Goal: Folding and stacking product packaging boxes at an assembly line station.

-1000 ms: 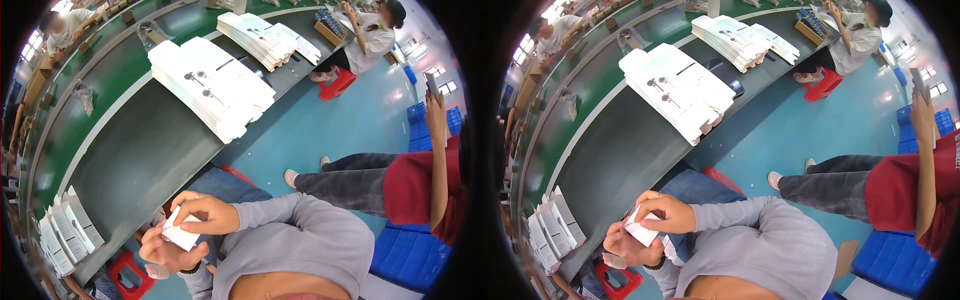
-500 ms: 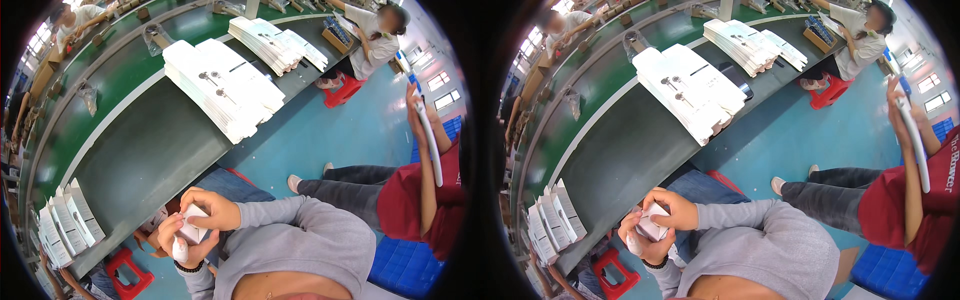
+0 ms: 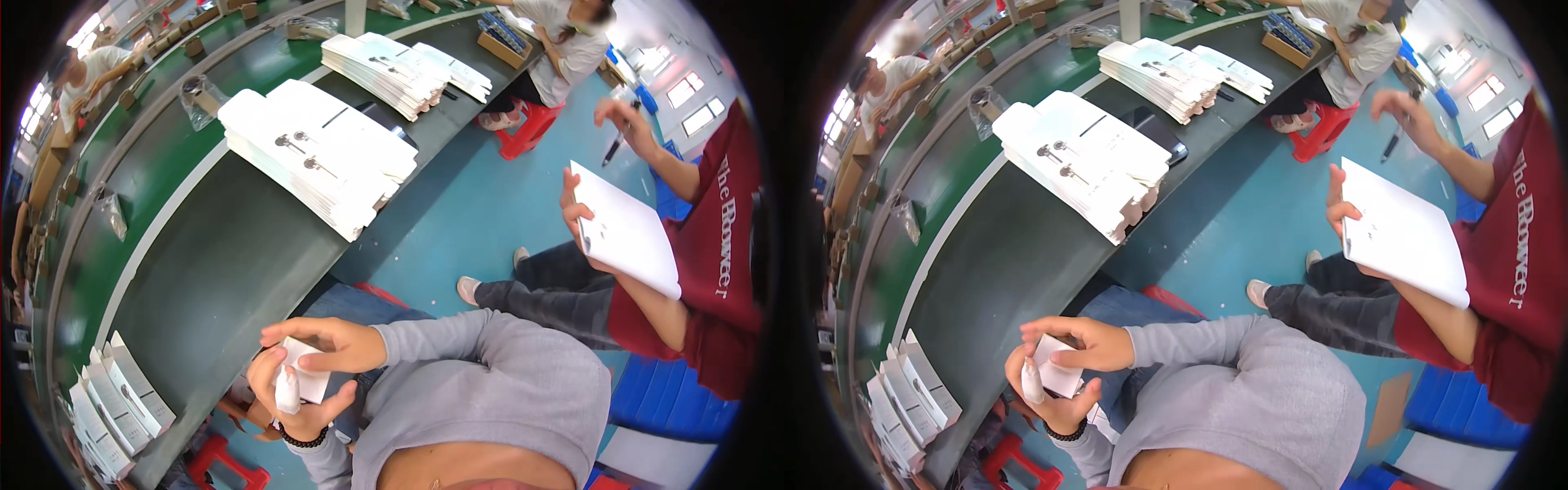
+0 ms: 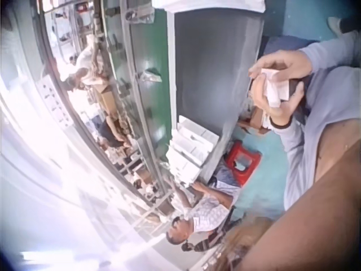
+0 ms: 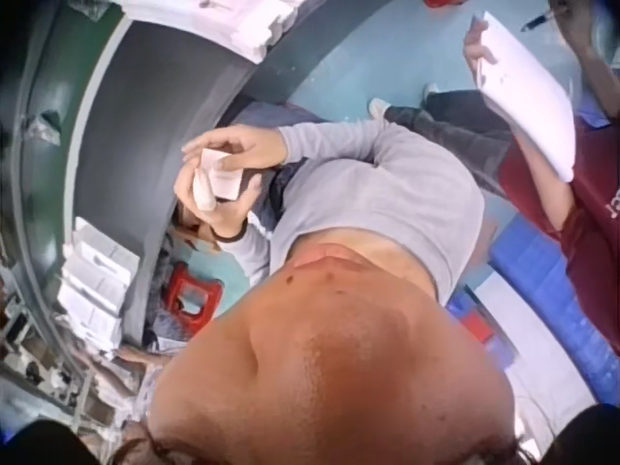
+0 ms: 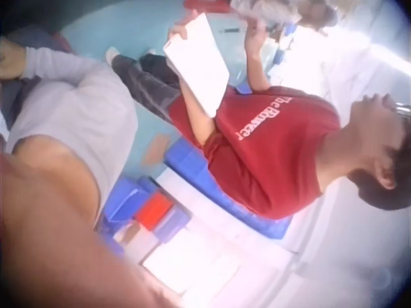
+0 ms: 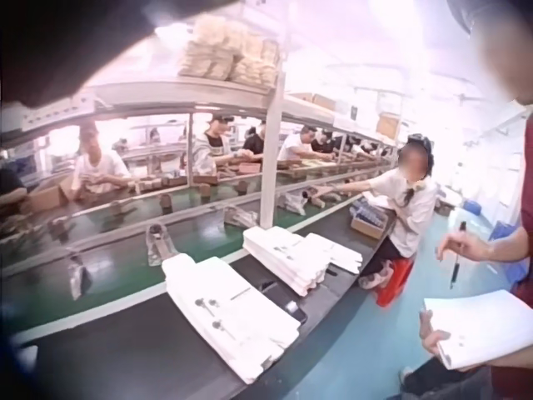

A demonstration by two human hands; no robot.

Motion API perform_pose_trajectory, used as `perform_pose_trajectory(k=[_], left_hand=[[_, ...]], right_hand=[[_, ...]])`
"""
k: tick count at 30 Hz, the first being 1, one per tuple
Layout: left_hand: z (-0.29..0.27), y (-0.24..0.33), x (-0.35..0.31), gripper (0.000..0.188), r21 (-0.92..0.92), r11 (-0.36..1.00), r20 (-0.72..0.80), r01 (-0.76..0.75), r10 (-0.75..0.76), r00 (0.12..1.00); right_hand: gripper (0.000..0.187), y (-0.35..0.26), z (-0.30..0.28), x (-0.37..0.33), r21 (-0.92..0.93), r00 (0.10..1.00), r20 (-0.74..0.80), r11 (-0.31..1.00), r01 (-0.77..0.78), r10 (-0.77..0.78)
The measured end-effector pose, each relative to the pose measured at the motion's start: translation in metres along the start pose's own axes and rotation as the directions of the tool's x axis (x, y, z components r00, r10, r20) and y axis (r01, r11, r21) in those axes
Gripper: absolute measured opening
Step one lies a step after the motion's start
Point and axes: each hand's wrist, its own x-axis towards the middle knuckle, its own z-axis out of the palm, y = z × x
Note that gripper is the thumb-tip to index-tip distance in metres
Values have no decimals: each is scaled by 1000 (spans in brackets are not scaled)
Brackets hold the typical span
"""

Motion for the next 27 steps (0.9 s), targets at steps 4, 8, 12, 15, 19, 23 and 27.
perform_pose_trajectory(k=[4, 8, 12, 15, 19, 23, 27], left_hand=[[5, -4, -1, 69, -117, 981, -394, -154, 97, 914], [6, 5, 20, 84, -344, 872, -603, -350, 81, 794], [22, 27, 56, 115, -451, 847, -536, -283, -3, 844], [27, 32, 80, 132, -541, 837, 5, 83, -95, 995], [65, 47, 108, 108, -668, 664, 344, 336, -124, 931], [85, 41, 152, 100, -841, 379, 307, 386, -253, 918], [71, -2, 188, 80, -783, 499, 142, 373, -440, 887]], right_hand=[[89, -17, -7, -6, -248, 984, 117, 955, 162, -136], [103, -14, -10, -16, -713, 946, 230, 623, 323, -227], [97, -38, -28, -36, -607, 959, 109, 746, 274, -263], [98, -49, -70, -74, -406, 971, -31, 891, 202, -235], [96, -97, -62, -81, -445, 581, -572, 813, 374, -580], [97, -127, -52, -73, -305, 601, -468, 757, 578, -648], [100, -142, -51, -129, -638, 848, -172, 713, 292, -502]])
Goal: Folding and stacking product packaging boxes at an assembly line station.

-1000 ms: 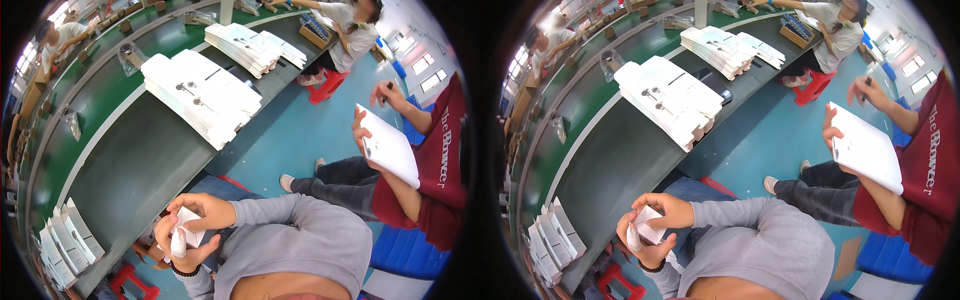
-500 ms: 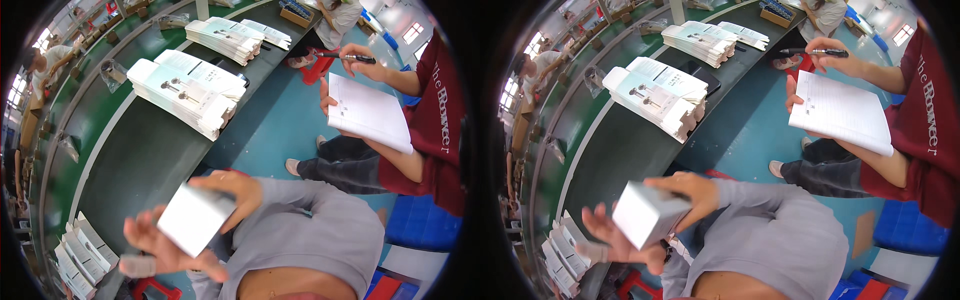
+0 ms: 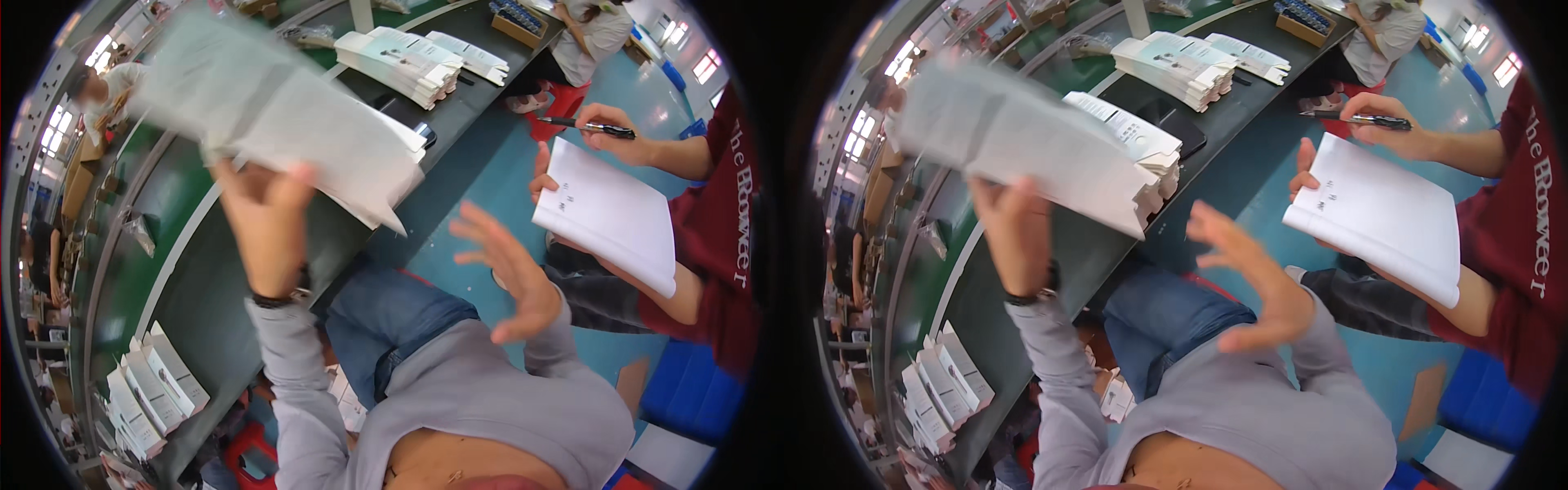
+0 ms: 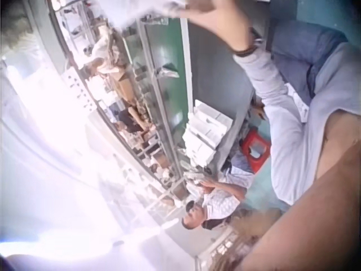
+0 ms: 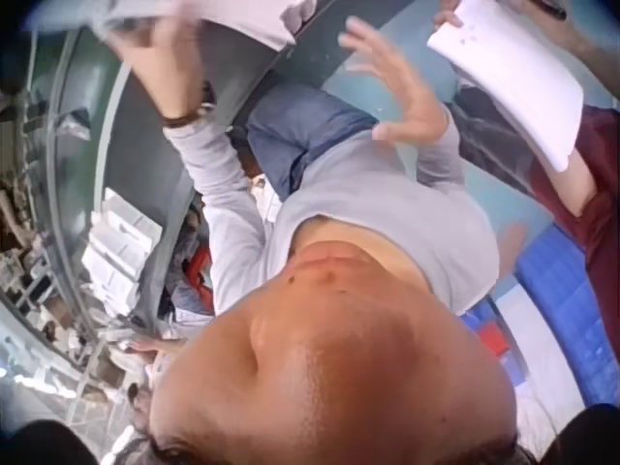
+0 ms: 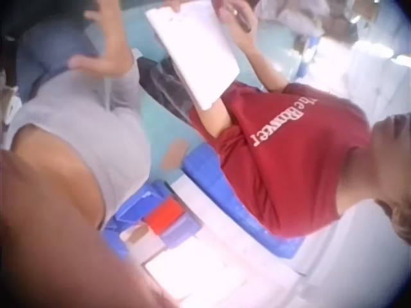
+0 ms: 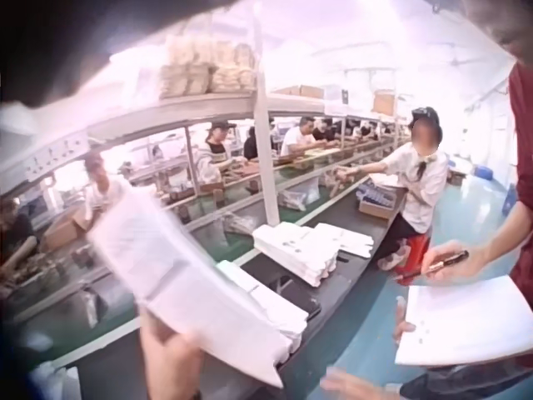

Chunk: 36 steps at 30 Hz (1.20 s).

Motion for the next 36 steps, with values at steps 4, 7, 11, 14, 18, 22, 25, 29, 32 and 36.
perform_pose_trajectory(k=[4, 7, 11, 14, 18, 22, 25, 29, 32, 36], left_hand=[[-115, 40, -7, 43, 98, 938, -281, -332, 346, 895], [-246, 50, -54, 44, 659, 741, -303, -128, 417, 857], [-366, 49, -154, 56, 937, 319, -276, 139, 439, 855], [-354, 39, -189, 65, 982, -188, 105, -30, 406, 908], [-376, 44, -212, 53, 944, -331, 51, 12, 181, 982], [-394, 40, -200, 55, 951, -248, 191, -185, -2, 982], [-374, 47, -183, 51, 828, -465, 199, -313, -279, 940], [-307, 63, -150, 60, 734, -644, -16, -216, -334, 942], [-257, 83, -137, 64, 713, -690, -122, -128, -301, 946], [-151, 58, -127, 75, 889, 417, 200, -190, 21, 980]], right_hand=[[94, -1, -17, -24, -35, 897, 412, 987, -157, 158], [77, 12, -11, -32, -58, 906, 298, 953, -299, 302], [63, 29, 8, -25, -188, 823, 249, 859, -476, 511], [52, 36, 17, -20, -192, 802, 216, 830, -524, 557], [51, 29, 22, -9, -257, 767, 271, 811, -525, 582], [51, 7, 25, -11, -304, 791, 377, 871, -385, 482], [52, -32, 17, -18, -158, 737, 633, 972, -176, 236], [46, -137, -6, -17, -203, 709, 675, 975, -87, 204], [39, -198, -25, -11, -837, 894, 190, 543, -69, 406], [42, -178, -60, 17, -932, 960, -266, -278, -233, 85]])
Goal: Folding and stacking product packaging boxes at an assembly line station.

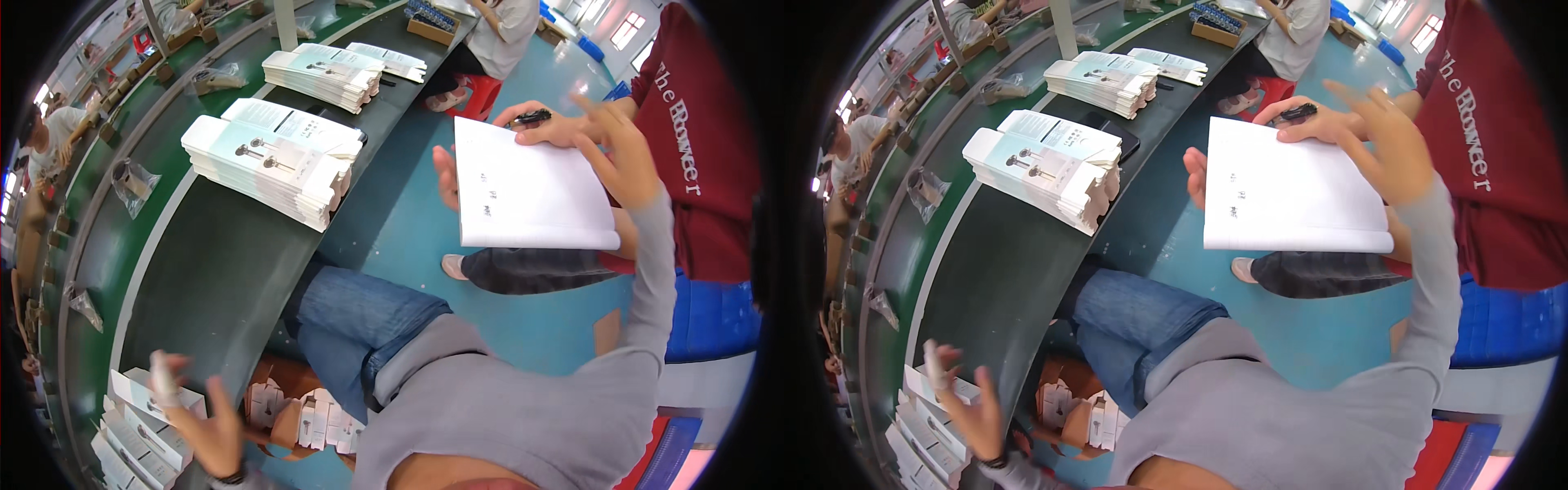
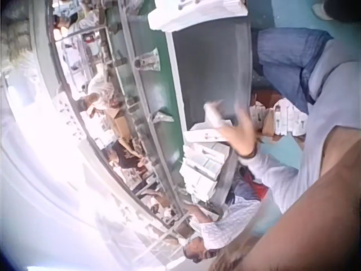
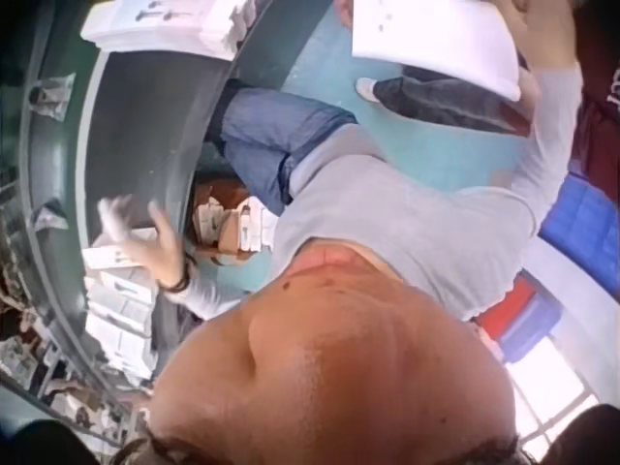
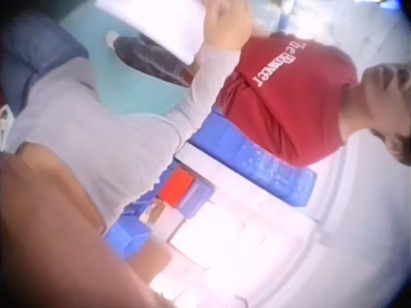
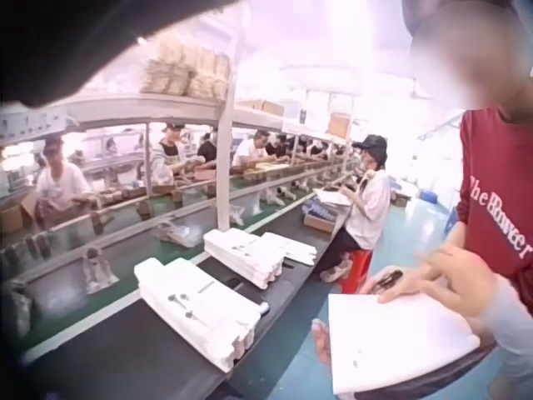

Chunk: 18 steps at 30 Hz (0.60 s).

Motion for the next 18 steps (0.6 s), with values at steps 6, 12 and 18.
perform_pose_trajectory(k=[6, 12, 18], left_hand=[[159, 141, 18, 87, -902, 375, 281, 213, 137, 950], [203, 168, 21, 82, -935, 11, 345, 354, 245, 906], [211, 176, 16, 73, -961, -138, 181, 240, 342, 922]], right_hand=[[40, 28, 74, 32, -72, 944, 308, 992, -101, 118], [26, 11, 77, 4, -209, 989, 34, 968, -135, 146], [20, -41, 37, 11, -48, 992, 85, 995, -84, 88]])
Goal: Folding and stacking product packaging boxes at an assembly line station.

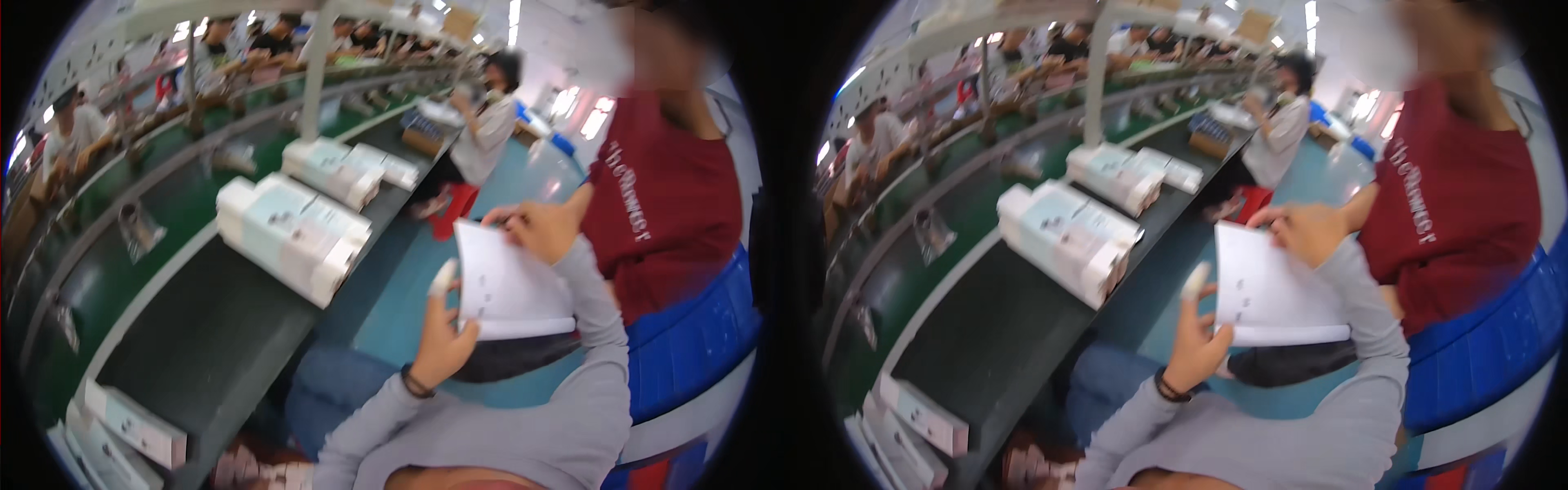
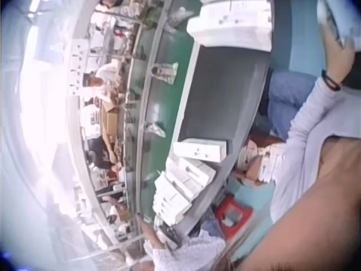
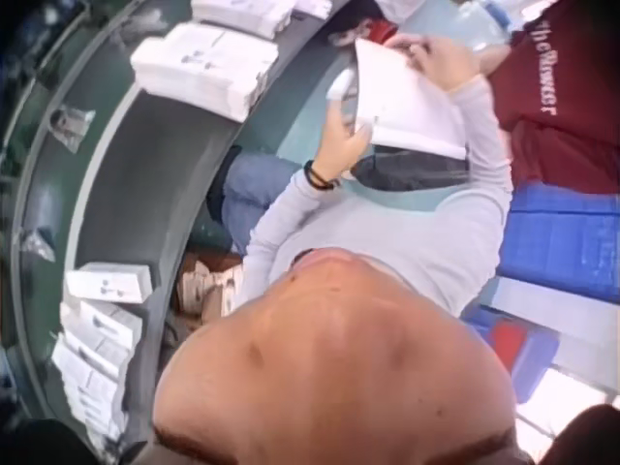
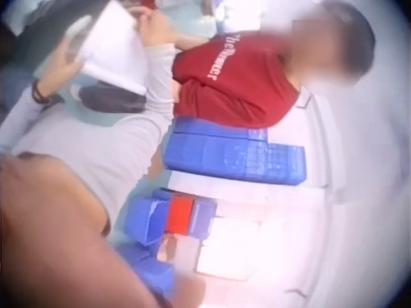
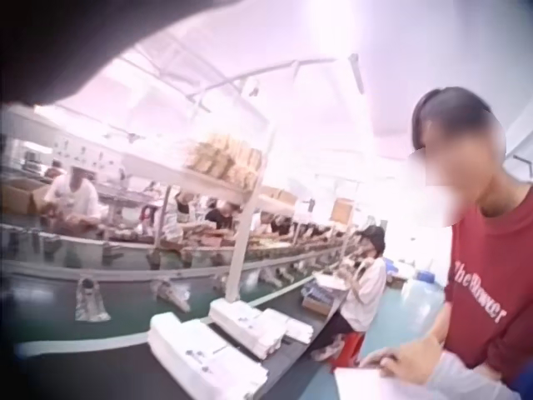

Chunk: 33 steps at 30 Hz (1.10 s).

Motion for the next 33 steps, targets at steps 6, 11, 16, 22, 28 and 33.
perform_pose_trajectory(k=[6, 11, 16, 22, 28, 33], left_hand=[[-8, 30, -1, 61, 148, 974, -68, -169, 180, 981], [-63, 74, -44, 62, 351, 892, -451, -286, 429, 783], [-143, 131, -100, 62, 442, 892, -789, -100, 439, 430], [-235, 162, -131, 57, 466, 871, -851, 157, 392, 350], [-281, 137, -98, 63, 566, 773, -820, 286, 491, 295], [-327, 131, -94, 71, 669, 610, -729, 426, 651, 213]], right_hand=[[11, -51, -5, 24, 137, 931, -295, 955, 264, -215], [11, -87, 22, 38, 556, 900, -416, 746, 366, -131], [21, -79, 71, 8, 950, 957, -289, -122, 287, -1], [36, -135, 139, 6, 479, 913, 327, -791, -382, -243], [19, -197, 163, 21, 520, 847, 382, -672, -527, -370], [24, -252, 186, 46, 259, 645, 601, -648, -716, -472]])
